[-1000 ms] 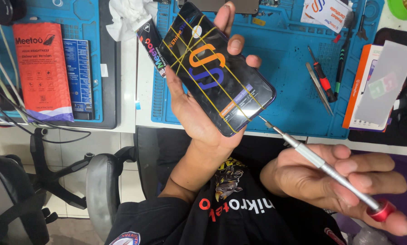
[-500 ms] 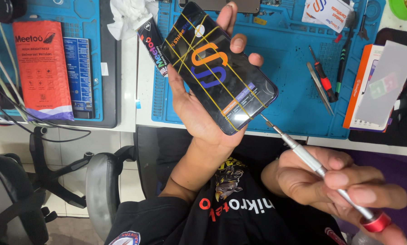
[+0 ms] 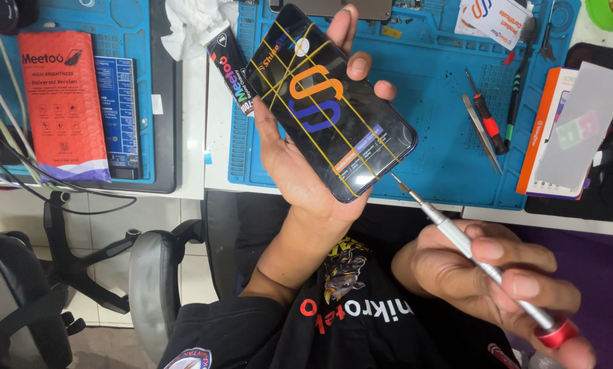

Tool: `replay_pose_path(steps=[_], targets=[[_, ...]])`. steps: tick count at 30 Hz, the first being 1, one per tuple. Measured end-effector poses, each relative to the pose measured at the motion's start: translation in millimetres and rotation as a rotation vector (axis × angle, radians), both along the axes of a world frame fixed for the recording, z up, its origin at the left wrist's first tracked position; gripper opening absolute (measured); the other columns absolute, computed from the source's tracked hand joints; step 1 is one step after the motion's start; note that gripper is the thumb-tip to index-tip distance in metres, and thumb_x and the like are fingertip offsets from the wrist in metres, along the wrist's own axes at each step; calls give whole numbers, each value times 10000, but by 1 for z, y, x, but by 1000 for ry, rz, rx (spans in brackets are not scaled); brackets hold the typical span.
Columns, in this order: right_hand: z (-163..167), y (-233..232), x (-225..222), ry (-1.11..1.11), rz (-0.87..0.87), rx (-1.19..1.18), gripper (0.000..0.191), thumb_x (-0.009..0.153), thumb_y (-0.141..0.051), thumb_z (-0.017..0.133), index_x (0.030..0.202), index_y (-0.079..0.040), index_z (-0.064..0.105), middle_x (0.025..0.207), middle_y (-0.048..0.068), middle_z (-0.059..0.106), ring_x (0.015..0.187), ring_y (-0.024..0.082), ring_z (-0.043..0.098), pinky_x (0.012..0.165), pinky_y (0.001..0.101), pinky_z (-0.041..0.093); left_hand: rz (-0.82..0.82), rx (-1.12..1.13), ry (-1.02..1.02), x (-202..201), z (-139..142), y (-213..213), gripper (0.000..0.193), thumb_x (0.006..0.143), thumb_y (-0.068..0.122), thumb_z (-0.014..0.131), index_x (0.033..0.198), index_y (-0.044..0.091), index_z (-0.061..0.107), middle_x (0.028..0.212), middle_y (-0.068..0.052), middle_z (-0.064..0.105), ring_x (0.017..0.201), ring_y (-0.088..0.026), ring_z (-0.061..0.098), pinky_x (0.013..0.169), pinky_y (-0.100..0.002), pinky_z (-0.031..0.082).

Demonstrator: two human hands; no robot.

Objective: The person holds a smartphone wrapped in crisscrossed rubber bands and uses a screwdriver to pry along the edge of the phone, working around its sides on a blue repair mat. They reposition the phone and rubber bands between prying passes.

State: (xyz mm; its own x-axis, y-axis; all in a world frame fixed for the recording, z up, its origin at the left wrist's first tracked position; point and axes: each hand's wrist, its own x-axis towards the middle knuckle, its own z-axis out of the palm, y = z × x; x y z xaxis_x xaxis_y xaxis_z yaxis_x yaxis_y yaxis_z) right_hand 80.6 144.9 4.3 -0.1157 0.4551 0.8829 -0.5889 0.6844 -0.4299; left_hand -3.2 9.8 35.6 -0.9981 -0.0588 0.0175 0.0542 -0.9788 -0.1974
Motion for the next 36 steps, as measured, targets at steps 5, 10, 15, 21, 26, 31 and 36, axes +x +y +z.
replay_pose_path(steps=[5, 10, 15, 21, 26, 31, 36], targets=[[4, 2, -6, 45, 72, -26, 587, 1103, -143, 481, 1596, -222, 172, 1072, 56, 501, 578, 149, 583, 466, 272, 487, -11, 7, 7, 1, -1, 1, 708, 1160, 553, 475, 1576, 21, 262, 1595, -161, 297, 1125, -235, 498, 1055, -434, 521], [2, -2, -5, 61, 12, -78, 580, 1114, -170, 501, 1596, -198, 180, 1061, 43, 493, 566, 119, 547, 470, 235, 437, -15, 21, -5, 1, 0, 1, 694, 1149, 550, 476, 1569, 37, 271, 1591, -167, 294, 1124, -241, 494, 1050, -442, 516], [1, -6, -7, 56, -23, -96, 587, 1116, -212, 514, 1598, -183, 181, 1055, 42, 488, 563, 123, 521, 472, 229, 407, -17, 41, -14, -1, 1, 1, 666, 1154, 543, 464, 1564, 52, 279, 1589, -172, 293, 1116, -245, 490, 1040, -448, 512], [2, -5, -7, 46, -41, -73, 565, 1130, -212, 507, 1609, -167, 209, 1057, 44, 494, 566, 134, 524, 474, 239, 395, -22, 47, -15, -1, 2, 2, 668, 1155, 548, 452, 1563, 47, 280, 1591, -169, 289, 1114, -246, 490, 1037, -449, 511], [2, -6, -9, 62, -66, -41, 548, 1127, -209, 496, 1595, -159, 216, 1059, 50, 498, 557, 122, 532, 458, 221, 396, -13, 34, -3, -1, 2, 1, 659, 1156, 543, 454, 1563, 54, 282, 1592, -169, 289, 1117, -243, 494, 1041, -446, 512], [5, -7, -11, 61, -62, -12, 550, 1117, -201, 491, 1586, -172, 204, 1057, 44, 494, 563, 110, 538, 417, 226, 399, -12, 26, -1, -2, 3, 1, 694, 1152, 547, 459, 1571, 29, 263, 1596, -168, 285, 1117, -238, 495, 1044, -438, 514], [6, -9, -10, 32, -82, -12, 534, 1115, -230, 486, 1571, -174, 214, 1072, 41, 482, 584, 109, 546, 424, 220, 400, -6, 20, 3, -3, 2, 1, 706, 1147, 544, 460, 1575, 25, 247, 1595, -173, 282, 1114, -237, 497, 1032, -435, 522]])
